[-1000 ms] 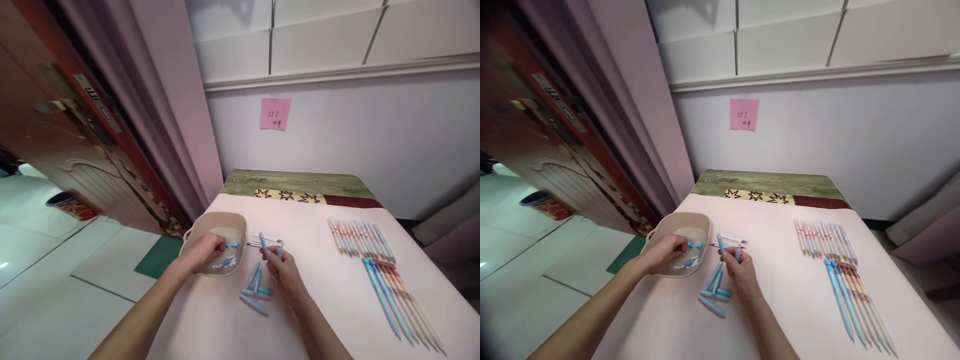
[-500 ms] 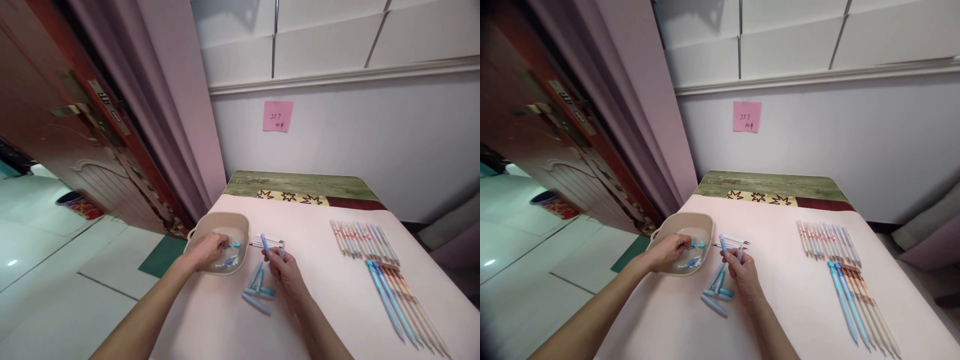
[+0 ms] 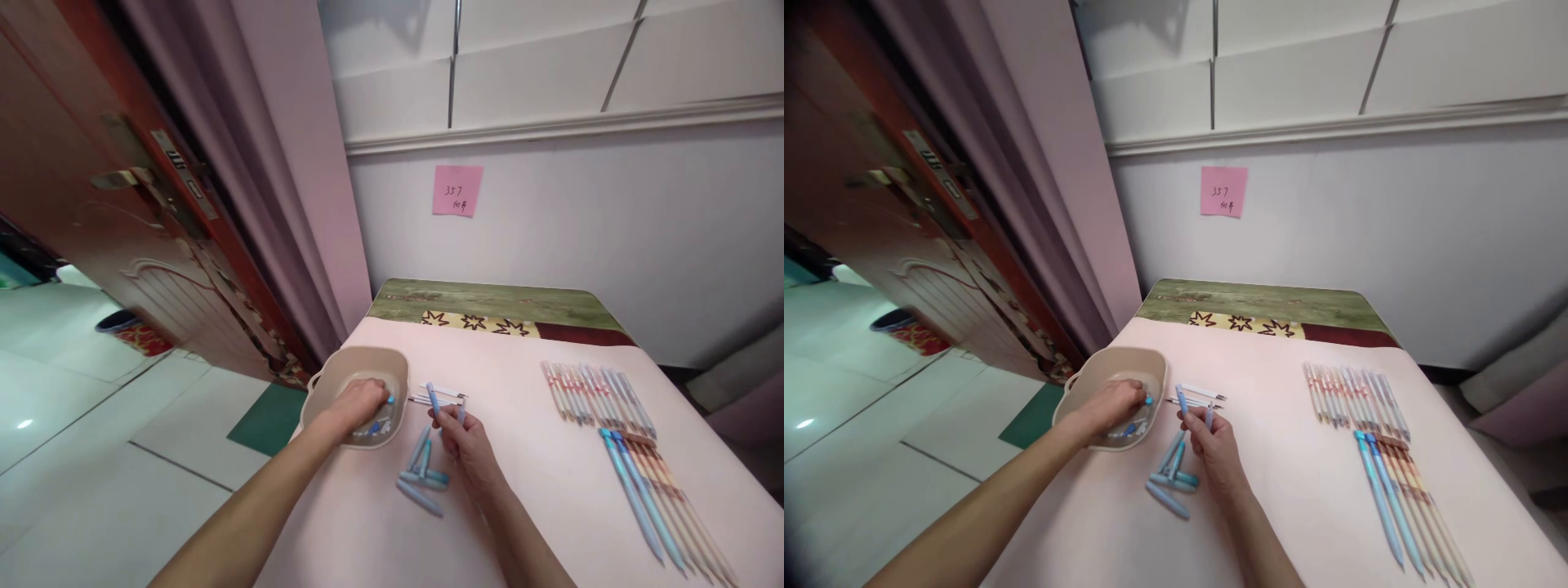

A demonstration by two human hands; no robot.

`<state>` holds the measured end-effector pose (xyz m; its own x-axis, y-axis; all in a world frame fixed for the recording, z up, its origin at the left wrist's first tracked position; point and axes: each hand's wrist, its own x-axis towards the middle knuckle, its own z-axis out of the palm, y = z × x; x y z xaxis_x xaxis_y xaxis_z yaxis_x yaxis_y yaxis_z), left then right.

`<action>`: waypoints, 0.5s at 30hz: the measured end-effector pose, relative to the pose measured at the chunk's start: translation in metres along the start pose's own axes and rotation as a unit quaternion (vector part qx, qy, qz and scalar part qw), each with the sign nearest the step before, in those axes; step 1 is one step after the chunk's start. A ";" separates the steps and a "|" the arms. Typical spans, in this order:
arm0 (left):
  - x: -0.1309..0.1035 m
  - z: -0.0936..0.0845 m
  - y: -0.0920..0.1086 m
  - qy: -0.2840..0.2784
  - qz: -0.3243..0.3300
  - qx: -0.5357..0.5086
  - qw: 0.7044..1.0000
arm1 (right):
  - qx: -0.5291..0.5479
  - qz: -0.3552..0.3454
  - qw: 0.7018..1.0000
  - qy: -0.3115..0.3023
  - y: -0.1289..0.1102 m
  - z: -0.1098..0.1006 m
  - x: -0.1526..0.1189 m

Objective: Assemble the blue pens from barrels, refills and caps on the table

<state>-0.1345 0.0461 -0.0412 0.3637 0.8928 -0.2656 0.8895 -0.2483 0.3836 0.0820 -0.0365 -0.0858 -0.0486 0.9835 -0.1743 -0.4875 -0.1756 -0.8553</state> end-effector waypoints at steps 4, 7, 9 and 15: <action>0.007 0.009 -0.003 0.000 0.039 0.038 0.999 | 0.005 -0.001 1.000 0.001 -0.001 0.001 0.001; 0.003 0.003 0.001 0.022 0.058 0.035 0.997 | 0.007 -0.001 1.000 0.001 -0.004 0.002 0.001; -0.002 -0.006 0.010 0.056 0.059 0.012 0.997 | 0.006 -0.002 1.000 0.000 -0.005 0.003 0.001; -0.017 -0.021 0.068 0.204 0.040 -0.358 0.910 | -0.002 -0.005 1.000 -0.015 -0.003 0.001 0.002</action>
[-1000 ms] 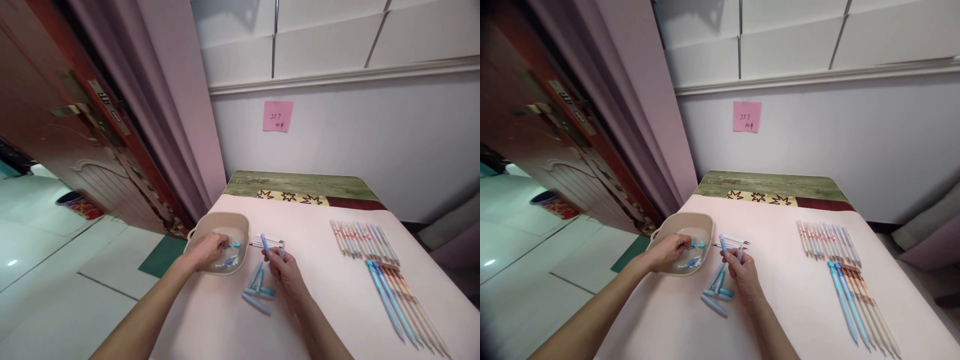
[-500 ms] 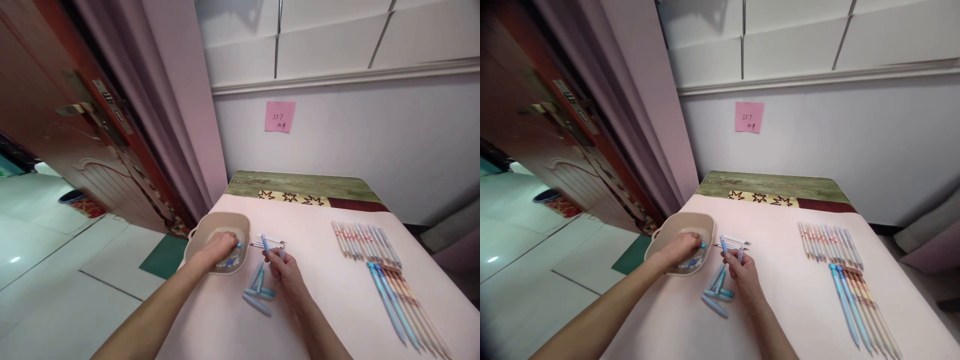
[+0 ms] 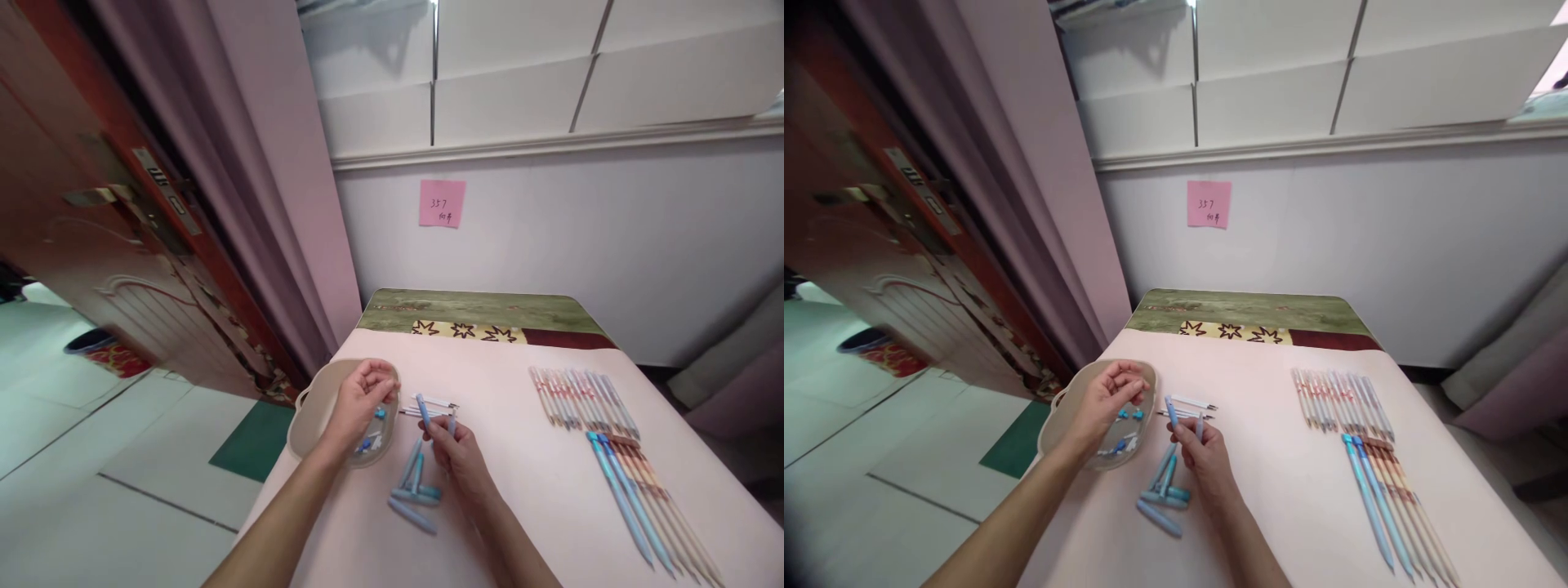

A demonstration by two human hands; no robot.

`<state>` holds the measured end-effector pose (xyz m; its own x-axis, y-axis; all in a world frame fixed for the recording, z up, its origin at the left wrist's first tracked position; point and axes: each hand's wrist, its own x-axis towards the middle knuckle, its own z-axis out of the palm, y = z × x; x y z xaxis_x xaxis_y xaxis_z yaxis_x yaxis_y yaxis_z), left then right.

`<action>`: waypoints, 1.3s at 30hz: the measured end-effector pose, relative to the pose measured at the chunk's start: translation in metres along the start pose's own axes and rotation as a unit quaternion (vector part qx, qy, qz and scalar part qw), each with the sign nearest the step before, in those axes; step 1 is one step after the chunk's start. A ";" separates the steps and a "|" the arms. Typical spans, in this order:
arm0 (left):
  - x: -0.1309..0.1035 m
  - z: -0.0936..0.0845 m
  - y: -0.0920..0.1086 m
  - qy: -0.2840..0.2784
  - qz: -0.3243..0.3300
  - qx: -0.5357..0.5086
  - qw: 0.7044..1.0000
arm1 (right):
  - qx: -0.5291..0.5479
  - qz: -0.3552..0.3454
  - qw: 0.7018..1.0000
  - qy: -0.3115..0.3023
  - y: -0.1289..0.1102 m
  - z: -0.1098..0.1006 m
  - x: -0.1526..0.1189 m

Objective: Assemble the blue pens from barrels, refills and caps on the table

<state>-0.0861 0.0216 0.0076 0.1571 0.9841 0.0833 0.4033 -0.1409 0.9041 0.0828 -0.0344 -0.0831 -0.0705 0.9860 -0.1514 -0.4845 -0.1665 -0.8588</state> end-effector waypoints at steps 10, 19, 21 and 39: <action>-0.012 0.039 0.020 0.084 -0.091 -0.301 0.946 | 0.006 -0.011 1.000 -0.013 0.000 -0.002 -0.003; -0.017 0.042 0.023 0.041 -0.061 -0.259 0.963 | 0.020 -0.022 0.999 -0.022 -0.007 -0.001 -0.009; -0.019 0.042 0.025 0.028 -0.055 -0.243 0.968 | 0.022 -0.024 0.999 -0.025 -0.009 -0.001 -0.010; -0.067 0.062 0.003 0.098 -0.112 -0.421 0.895 | 0.004 -0.016 0.998 -0.065 -0.016 0.009 -0.018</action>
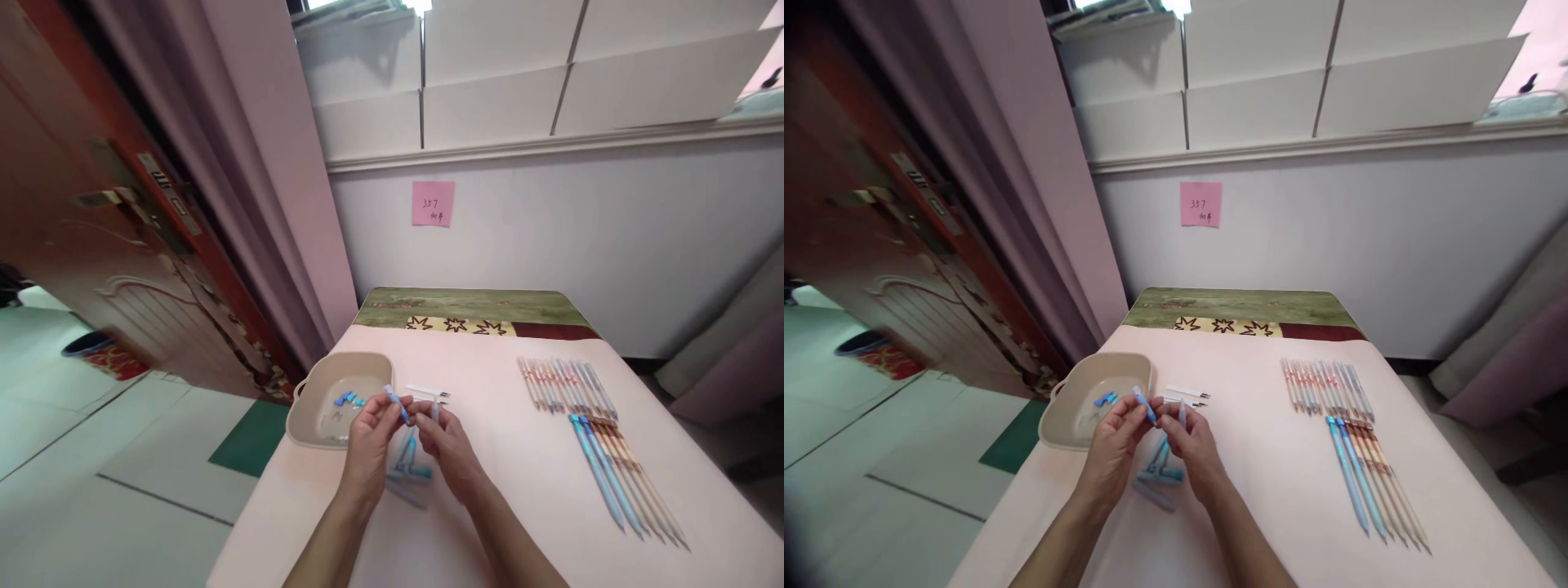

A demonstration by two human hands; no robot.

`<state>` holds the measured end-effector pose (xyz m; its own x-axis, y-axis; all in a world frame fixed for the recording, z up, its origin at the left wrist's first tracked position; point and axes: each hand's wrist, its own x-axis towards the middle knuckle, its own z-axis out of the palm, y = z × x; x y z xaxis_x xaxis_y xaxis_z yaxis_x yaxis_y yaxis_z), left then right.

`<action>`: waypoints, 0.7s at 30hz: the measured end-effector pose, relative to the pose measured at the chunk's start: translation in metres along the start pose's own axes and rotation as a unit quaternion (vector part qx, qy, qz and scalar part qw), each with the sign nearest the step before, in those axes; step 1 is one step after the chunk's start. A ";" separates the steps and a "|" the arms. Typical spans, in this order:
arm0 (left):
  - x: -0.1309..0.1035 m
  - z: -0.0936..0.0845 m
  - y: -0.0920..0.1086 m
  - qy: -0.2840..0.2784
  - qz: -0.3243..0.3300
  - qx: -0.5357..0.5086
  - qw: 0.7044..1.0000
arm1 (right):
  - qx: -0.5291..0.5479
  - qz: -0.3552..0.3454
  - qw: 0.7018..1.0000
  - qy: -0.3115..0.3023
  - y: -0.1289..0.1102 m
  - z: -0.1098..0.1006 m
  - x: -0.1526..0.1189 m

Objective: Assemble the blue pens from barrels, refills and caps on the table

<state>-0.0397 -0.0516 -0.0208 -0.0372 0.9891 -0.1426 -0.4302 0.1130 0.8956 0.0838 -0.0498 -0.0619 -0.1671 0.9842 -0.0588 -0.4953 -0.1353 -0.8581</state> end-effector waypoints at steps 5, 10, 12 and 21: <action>-0.012 -0.014 0.006 0.014 -0.020 -0.020 0.999 | 0.006 0.052 0.998 0.038 -0.003 -0.007 -0.004; -0.020 -0.009 -0.003 -0.001 -0.069 -0.075 0.995 | -0.165 0.005 0.986 0.029 -0.026 -0.014 -0.018; -0.022 -0.007 -0.007 0.001 -0.106 -0.117 0.987 | -0.229 -0.033 0.973 0.022 -0.043 -0.018 -0.024; -0.027 -0.009 -0.008 -0.017 -0.152 -0.175 0.973 | -0.449 -0.118 0.884 0.053 -0.091 -0.026 -0.049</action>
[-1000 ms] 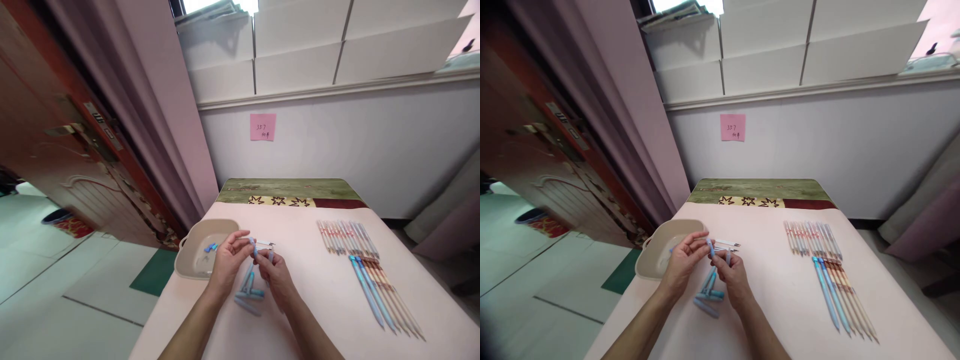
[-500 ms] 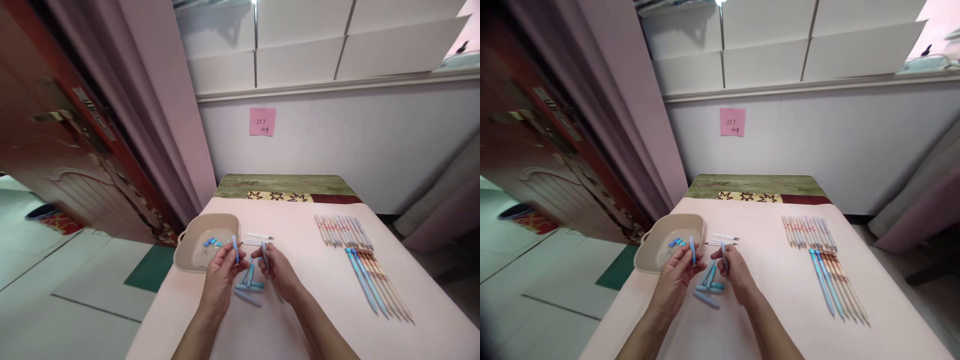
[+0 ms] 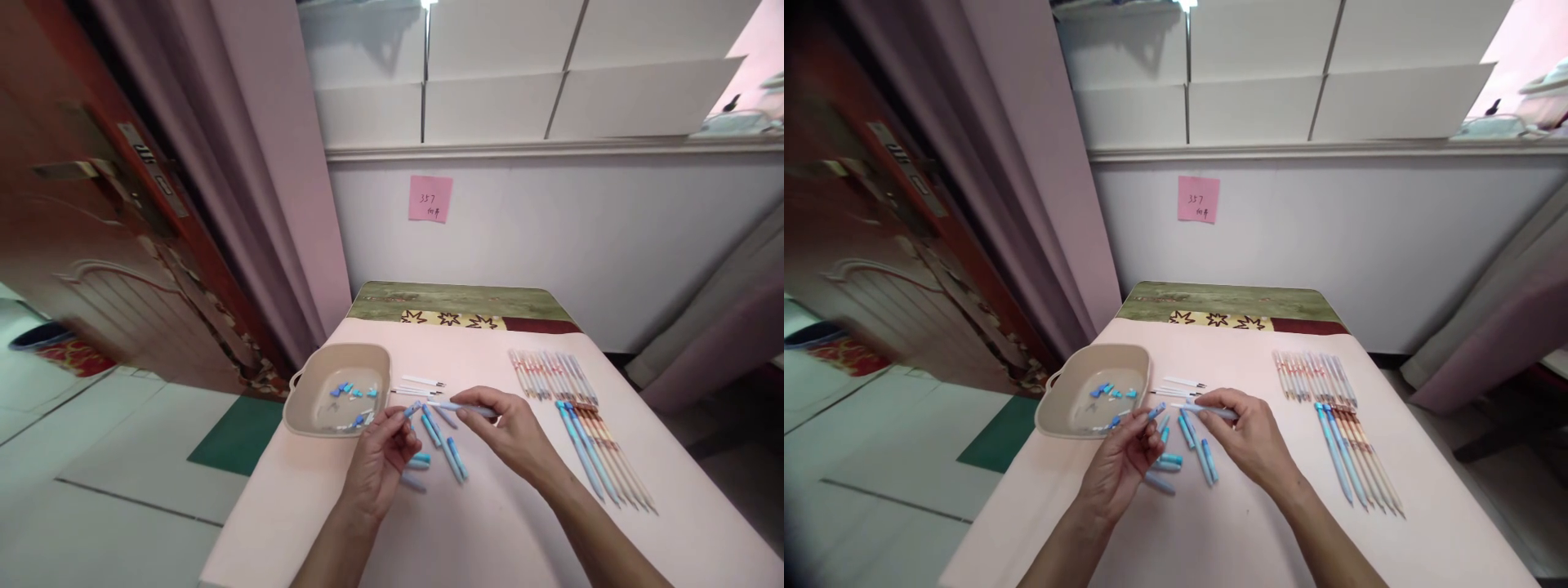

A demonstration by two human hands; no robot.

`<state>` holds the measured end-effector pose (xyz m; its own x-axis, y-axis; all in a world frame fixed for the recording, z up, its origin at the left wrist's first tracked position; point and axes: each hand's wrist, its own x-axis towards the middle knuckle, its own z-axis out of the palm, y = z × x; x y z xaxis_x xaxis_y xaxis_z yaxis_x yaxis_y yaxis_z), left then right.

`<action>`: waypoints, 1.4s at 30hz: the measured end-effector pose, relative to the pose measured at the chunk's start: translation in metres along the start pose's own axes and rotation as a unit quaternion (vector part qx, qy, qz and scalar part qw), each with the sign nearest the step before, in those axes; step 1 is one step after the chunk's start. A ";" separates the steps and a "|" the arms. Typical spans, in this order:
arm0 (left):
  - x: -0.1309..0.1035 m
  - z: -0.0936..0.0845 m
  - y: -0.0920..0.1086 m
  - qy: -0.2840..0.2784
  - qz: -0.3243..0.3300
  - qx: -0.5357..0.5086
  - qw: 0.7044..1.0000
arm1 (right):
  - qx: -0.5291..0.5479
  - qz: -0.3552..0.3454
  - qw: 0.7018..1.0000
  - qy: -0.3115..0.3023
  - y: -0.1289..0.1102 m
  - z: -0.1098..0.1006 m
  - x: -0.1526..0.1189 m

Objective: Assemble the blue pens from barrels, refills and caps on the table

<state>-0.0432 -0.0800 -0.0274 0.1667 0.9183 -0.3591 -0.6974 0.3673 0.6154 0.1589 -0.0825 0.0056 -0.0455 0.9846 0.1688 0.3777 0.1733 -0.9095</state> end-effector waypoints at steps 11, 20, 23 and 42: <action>-0.002 -0.001 0.001 -0.033 0.031 0.075 0.996 | -0.057 -0.018 0.998 -0.004 -0.006 0.003 -0.005; -0.006 0.011 -0.003 -0.004 0.033 0.047 0.998 | -0.159 -0.070 0.985 -0.009 -0.017 0.009 -0.015; -0.007 0.018 -0.008 0.038 0.032 -0.024 0.998 | -0.160 -0.081 0.983 0.046 -0.018 0.022 -0.023; -0.018 0.026 -0.024 0.081 0.039 -0.001 0.996 | -0.313 -0.141 0.925 0.160 -0.005 0.053 -0.045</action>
<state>-0.0118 -0.1016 -0.0175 -0.0034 0.9081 -0.4188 -0.7057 0.2945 0.6444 0.1100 -0.1265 -0.0173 0.0145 0.8271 0.5619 0.8593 0.2770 -0.4299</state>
